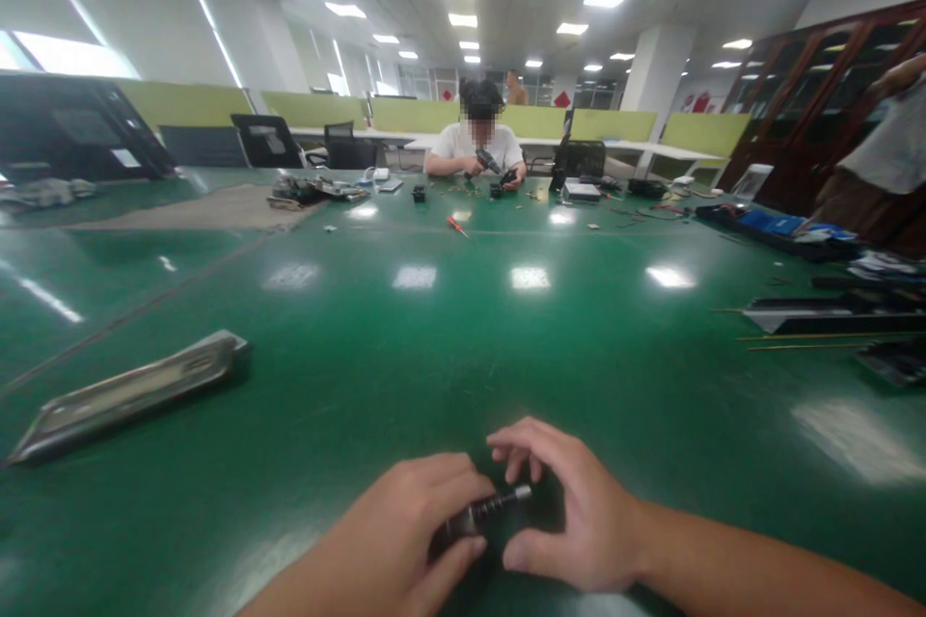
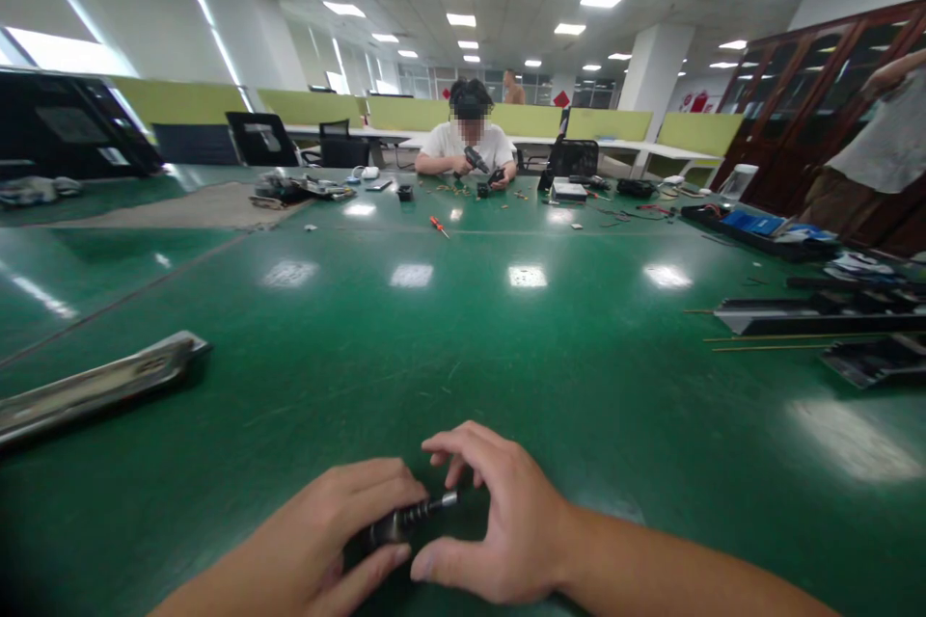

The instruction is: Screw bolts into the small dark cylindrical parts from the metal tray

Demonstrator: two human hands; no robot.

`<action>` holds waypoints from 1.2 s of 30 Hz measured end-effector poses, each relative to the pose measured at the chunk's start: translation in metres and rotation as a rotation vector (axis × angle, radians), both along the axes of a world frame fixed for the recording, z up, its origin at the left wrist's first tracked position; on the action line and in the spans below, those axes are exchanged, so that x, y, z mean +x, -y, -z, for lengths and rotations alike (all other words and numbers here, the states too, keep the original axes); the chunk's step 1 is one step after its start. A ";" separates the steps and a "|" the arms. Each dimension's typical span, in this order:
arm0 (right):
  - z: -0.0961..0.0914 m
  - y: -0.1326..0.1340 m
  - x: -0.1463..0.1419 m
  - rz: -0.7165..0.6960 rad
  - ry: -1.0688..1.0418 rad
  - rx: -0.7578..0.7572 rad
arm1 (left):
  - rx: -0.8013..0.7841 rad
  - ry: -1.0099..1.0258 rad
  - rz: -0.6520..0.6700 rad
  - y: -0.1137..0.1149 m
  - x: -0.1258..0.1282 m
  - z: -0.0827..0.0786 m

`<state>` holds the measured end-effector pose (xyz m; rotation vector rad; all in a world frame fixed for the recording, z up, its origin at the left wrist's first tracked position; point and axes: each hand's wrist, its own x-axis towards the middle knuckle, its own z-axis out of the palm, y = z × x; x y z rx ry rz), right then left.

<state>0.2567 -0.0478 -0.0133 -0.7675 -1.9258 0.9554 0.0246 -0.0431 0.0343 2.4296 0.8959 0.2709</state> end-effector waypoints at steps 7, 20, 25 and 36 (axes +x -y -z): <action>-0.004 0.002 -0.002 0.052 0.098 -0.081 | -0.007 0.069 -0.098 -0.002 -0.004 0.008; -0.002 0.004 -0.003 0.076 0.201 -0.017 | 0.003 0.074 -0.124 -0.001 -0.002 0.010; -0.001 0.003 -0.003 0.049 0.226 0.026 | 0.052 0.045 -0.083 -0.001 -0.002 0.012; -0.003 0.002 -0.003 0.044 0.242 0.054 | 0.049 0.089 -0.095 -0.001 -0.002 0.016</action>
